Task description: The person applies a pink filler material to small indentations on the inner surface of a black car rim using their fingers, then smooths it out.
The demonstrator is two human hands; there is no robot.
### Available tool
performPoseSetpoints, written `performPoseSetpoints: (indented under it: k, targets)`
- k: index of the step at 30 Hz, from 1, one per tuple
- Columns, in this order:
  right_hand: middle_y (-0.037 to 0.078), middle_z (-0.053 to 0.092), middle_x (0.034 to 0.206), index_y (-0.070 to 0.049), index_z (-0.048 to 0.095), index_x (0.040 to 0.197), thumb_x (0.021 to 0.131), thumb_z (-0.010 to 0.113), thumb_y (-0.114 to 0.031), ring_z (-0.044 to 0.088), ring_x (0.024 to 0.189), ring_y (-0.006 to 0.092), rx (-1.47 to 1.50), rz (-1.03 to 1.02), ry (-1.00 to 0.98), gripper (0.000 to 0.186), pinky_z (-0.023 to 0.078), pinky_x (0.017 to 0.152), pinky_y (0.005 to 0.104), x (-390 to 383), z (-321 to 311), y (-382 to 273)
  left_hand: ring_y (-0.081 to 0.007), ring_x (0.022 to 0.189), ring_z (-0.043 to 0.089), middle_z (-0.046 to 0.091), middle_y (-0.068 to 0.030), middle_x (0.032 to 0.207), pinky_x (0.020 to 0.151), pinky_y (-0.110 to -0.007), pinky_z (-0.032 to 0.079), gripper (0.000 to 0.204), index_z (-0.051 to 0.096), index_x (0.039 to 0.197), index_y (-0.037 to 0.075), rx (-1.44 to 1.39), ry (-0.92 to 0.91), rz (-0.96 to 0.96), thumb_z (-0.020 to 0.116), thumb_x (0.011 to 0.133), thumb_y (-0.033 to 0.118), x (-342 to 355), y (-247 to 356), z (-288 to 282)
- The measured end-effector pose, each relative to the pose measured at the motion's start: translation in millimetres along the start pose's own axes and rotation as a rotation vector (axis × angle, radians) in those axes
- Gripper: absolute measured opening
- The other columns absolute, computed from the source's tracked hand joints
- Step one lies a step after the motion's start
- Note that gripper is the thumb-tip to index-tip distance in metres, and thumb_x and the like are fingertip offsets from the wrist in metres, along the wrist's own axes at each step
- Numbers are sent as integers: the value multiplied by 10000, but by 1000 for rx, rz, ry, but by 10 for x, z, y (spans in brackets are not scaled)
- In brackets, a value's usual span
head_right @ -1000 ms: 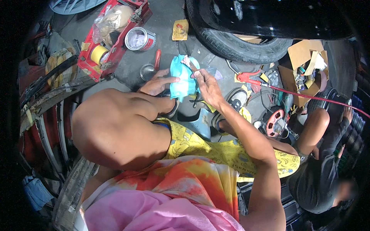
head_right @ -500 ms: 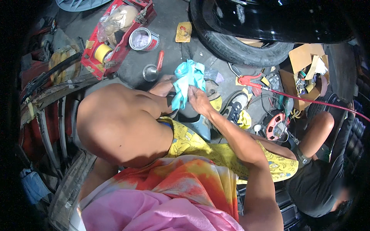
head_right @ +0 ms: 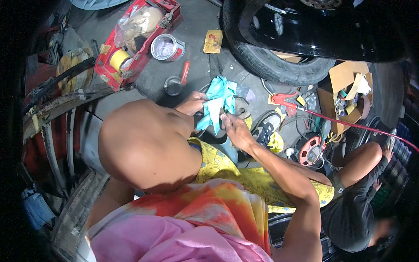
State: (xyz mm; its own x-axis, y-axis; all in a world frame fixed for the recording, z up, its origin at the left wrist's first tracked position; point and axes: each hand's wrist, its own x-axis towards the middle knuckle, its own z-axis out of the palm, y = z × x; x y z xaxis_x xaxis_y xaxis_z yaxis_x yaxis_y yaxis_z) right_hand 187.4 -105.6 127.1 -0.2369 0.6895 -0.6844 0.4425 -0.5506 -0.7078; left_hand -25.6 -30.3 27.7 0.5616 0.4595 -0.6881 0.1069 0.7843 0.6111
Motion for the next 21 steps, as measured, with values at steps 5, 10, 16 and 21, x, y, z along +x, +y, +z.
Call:
performPoseSetpoints:
  k: [5, 10, 16, 21]
  targets:
    - [147, 616, 748, 10, 597, 969, 1045, 448, -313, 631, 709, 223, -221, -32, -157, 363, 501, 653, 373, -778, -253, -122, -188, 910, 670, 691, -117, 970, 777, -331, 532, 246, 702, 1027, 42, 374, -145, 280, 660, 792, 98, -342, 392, 13]
    - [253, 602, 874, -11, 643, 1042, 962, 559, -115, 619, 809, 419, -468, -208, 307, 157, 500, 726, 458, -292, -763, 85, -224, 846, 698, 719, -136, 887, 784, -353, 544, 190, 729, 955, 34, 529, -139, 149, 661, 798, 118, 169, 476, -46]
    - [217, 518, 799, -17, 687, 1086, 906, 635, -44, 568, 733, 407, -531, -664, 351, 190, 452, 668, 473, 662, -584, -1181, -332, 891, 709, 724, -205, 887, 836, -409, 541, 223, 732, 983, 46, 693, 598, 317, 663, 820, 181, 843, 451, -743]
    - [208, 595, 772, 27, 680, 1001, 873, 677, -87, 604, 707, 383, -396, -789, 324, 171, 473, 647, 420, 1392, -288, -1927, -399, 1097, 635, 671, -264, 1109, 924, -452, 507, 425, 650, 1147, 2, 639, 767, 464, 672, 826, 278, 1557, 75, -1375]
